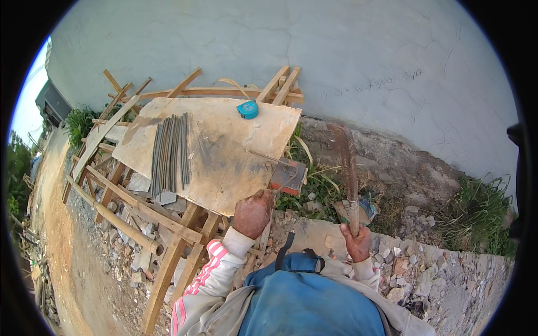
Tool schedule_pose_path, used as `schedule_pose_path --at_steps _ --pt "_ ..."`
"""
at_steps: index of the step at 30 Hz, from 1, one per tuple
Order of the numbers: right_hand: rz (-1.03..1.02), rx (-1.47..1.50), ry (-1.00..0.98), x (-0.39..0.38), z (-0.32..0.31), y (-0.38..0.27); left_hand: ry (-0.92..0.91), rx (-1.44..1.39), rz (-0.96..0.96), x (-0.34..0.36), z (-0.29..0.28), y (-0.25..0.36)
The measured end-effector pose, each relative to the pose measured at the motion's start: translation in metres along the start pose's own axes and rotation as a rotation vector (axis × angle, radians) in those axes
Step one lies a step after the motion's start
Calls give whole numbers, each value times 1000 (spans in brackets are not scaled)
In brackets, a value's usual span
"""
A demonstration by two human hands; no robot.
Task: The person uses a manual metal cutter to cut thin metal rods into shorter pieces. They repeatedly pick up a rod, position it in the cutter, and squeeze the handles to sever the rod, then place the cut piece aside.
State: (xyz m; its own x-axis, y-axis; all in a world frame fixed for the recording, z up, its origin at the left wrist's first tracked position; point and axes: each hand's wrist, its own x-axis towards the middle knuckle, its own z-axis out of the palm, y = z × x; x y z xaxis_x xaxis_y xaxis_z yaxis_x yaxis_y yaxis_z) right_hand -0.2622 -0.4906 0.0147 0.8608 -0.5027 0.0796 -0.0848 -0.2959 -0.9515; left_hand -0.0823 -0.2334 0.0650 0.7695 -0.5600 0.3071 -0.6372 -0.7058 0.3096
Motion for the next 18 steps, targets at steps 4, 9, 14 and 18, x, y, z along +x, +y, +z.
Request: schedule_pose_path --at_steps 4,9,14,18 --pt "-65 59 47 44 -11 1 248 -28 -39 1 -44 6" --pt "-181 153 -33 97 -20 -13 352 -257 -199 -4 -75 14" --pt "-322 215 -189 140 1 -27 260 -681 -337 -16 -74 28" --pt "-149 308 -517 153 13 -28 159 -1011 -455 -24 -52 34"
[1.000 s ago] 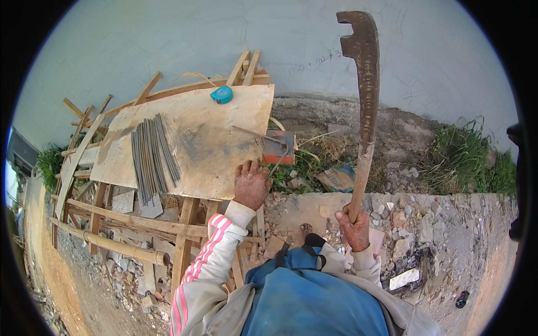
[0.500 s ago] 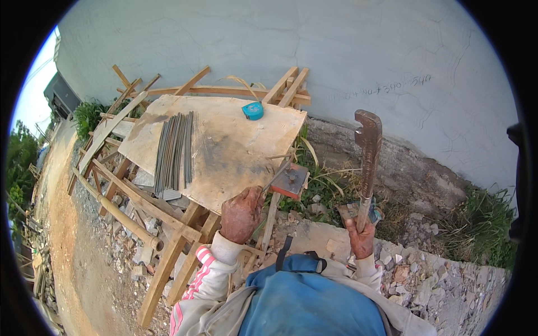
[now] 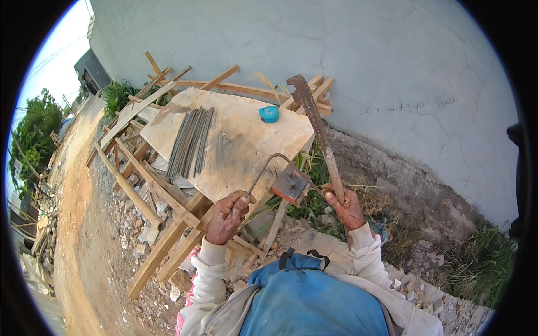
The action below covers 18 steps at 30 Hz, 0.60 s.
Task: The person uses a manual metal cutter to cut thin metal rods into shorter pieces. They repeatedly pick up a rod, position it in the cutter, and squeeze the handles to sever the rod, then place the cut piece aside.
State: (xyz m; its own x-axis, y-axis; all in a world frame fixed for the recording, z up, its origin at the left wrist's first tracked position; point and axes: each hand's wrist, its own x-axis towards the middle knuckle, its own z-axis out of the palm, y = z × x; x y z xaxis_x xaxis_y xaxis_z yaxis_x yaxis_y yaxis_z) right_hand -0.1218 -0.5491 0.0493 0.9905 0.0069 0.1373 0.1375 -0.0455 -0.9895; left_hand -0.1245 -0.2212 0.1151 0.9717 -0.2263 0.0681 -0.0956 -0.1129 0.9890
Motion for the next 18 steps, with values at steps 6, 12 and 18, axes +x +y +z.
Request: schedule_pose_path --at_steps 6,12,18 --pt "263 -139 -102 -5 -1 19 189 779 151 8 27 -51" --pt "366 -121 -159 0 -2 28 292 934 153 4 36 -74" --pt "433 -59 -157 10 -6 27 293 991 122 2 26 -87"
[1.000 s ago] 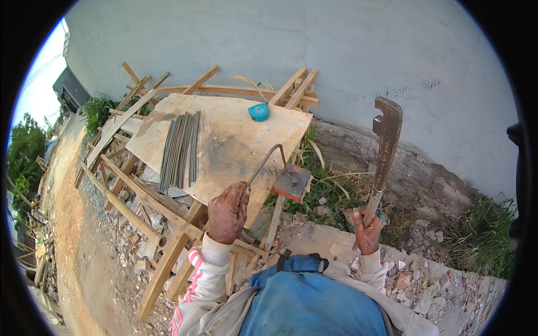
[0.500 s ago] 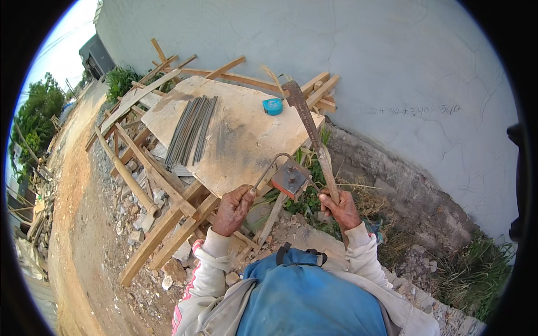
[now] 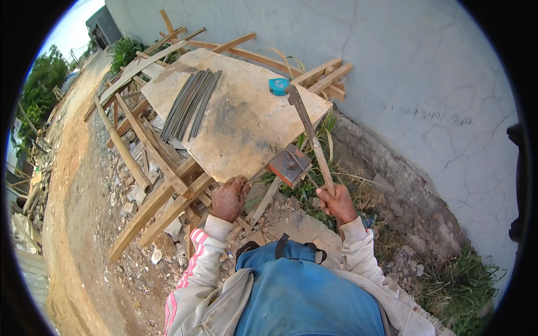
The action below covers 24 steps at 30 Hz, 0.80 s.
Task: The person uses a manual metal cutter to cut thin metal rods into shorter pieces. They repeatedly pick up a rod, position it in the cutter, and squeeze the handles to sever the rod, then place the cut piece aside.
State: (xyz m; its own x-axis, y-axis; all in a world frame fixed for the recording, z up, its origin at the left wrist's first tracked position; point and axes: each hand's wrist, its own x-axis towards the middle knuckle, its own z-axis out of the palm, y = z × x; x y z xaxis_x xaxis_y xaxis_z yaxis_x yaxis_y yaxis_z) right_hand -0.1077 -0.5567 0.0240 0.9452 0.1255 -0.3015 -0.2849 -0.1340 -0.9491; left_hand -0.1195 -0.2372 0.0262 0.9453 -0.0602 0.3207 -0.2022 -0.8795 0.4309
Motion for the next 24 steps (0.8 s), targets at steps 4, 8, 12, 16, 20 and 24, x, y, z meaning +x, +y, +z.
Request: schedule_pose_path --at_steps 4,8,12,16,20,24 --pt "22 44 -75 1 -7 -5 -9 33 17 -3 0 -4" --pt "52 126 -184 0 -8 -5 -23 30 -1 -5 -4 -8" --pt "81 155 -201 2 -4 0 -30 90 32 -2 -5 -16" --pt "47 209 -186 1 2 4 -56 112 21 3 -4 -19" --pt "45 165 -154 -2 4 2 -69 101 17 6 -6 -20" --pt "37 211 -149 -3 5 2 -130 108 53 8 -8 -27"
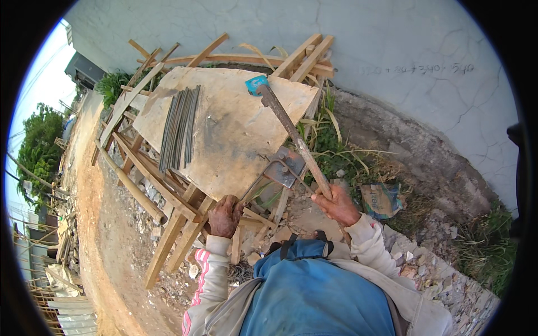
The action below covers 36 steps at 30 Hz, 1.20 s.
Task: The person uses a manual metal cutter to cut thin metal rods into shorter pieces. They repeatedly pick up a rod, position it in the cutter, and squeeze the handles to sever the rod, then place the cut piece aside.
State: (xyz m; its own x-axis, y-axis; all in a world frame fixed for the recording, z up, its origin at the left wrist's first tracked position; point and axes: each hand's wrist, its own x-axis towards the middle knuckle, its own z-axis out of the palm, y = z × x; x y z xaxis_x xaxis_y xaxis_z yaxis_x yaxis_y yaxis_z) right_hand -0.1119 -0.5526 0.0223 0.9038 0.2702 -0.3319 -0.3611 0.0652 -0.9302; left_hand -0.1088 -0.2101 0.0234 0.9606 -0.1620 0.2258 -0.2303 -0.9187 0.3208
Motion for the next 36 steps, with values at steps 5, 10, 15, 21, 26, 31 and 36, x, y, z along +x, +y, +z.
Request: schedule_pose_path --at_steps 5,10,15,21,26,31,36 --pt "28 11 44 3 3 5 -71 -18 72 0 -9 -14" --pt "26 115 84 -1 5 10 -36 -32 198 -3 -13 -19" --pt "99 240 163 -1 6 14 -24 -68 268 -4 -9 -30" --pt "111 249 196 -1 7 16 -39 -133 392 3 -8 -44" --pt "151 203 229 -4 9 10 -31 -173 475 12 -10 -52" --pt "217 159 257 -4 10 3 -83 -193 414 9 -9 -42" --pt "175 145 291 -7 14 3 -38 -242 344 6 -11 -35"
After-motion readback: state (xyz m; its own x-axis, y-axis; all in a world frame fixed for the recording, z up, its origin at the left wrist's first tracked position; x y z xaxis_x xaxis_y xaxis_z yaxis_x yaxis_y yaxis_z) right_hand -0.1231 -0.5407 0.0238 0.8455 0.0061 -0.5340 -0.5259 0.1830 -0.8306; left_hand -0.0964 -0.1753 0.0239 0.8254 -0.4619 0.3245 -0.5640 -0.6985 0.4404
